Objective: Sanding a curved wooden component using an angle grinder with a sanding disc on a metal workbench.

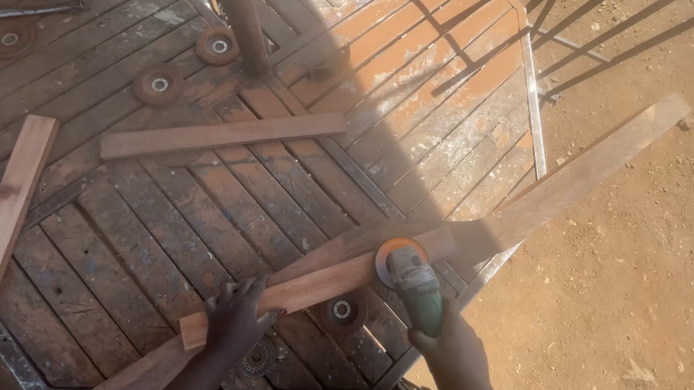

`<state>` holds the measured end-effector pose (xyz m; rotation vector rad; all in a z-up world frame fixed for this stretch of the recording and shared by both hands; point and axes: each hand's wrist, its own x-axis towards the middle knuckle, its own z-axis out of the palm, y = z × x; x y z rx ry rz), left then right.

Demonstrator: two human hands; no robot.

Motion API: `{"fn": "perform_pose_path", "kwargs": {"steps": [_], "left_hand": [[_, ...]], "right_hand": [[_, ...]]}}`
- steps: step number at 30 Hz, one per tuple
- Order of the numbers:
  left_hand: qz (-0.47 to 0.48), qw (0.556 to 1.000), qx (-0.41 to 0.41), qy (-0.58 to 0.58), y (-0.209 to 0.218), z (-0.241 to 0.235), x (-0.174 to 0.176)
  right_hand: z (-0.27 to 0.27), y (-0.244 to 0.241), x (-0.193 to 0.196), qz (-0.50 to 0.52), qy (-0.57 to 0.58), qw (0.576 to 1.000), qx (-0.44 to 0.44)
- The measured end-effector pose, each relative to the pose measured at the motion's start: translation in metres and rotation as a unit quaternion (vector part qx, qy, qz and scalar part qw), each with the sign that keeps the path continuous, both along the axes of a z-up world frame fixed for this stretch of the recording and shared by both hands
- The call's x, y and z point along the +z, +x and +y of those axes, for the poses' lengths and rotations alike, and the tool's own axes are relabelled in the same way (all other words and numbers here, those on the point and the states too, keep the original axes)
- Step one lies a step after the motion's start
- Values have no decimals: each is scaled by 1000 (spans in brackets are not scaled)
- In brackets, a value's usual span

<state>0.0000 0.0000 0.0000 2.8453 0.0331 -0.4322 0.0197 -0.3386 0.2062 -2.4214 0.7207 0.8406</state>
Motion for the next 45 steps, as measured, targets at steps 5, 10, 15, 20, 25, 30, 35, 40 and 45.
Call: {"fn": "perform_pose_path", "kwargs": {"steps": [5,10,15,20,25,30,35,40,45], "left_hand": [[18,1000,6,-4,2,-1,7],[35,999,9,-12,-1,-3,7],[10,1000,7,-1,1,-2,4],[35,999,9,-9,-1,-5,9],[24,1000,4,10,-2,-1,1],[24,1000,13,-10,1,-2,10],[14,1000,11,9,0,0,-3],[39,999,16,14,-1,1,-2],[24,1000,-2,20,-4,1,-1]], "right_hand": [[-45,36,31,4,-25,991,-130],[-48,38,49,-15,-38,977,-209],[-12,13,20,-19,1,990,-138],[17,-28,-40,4,28,997,73],[11,-30,-39,-26,34,980,193],[-29,-1,10,10,-9,996,-86],[-55,20,45,-13,-30,981,-192],[-44,7,23,-25,-13,981,-190],[-29,-25,-80,-18,-20,1000,-9]]}}
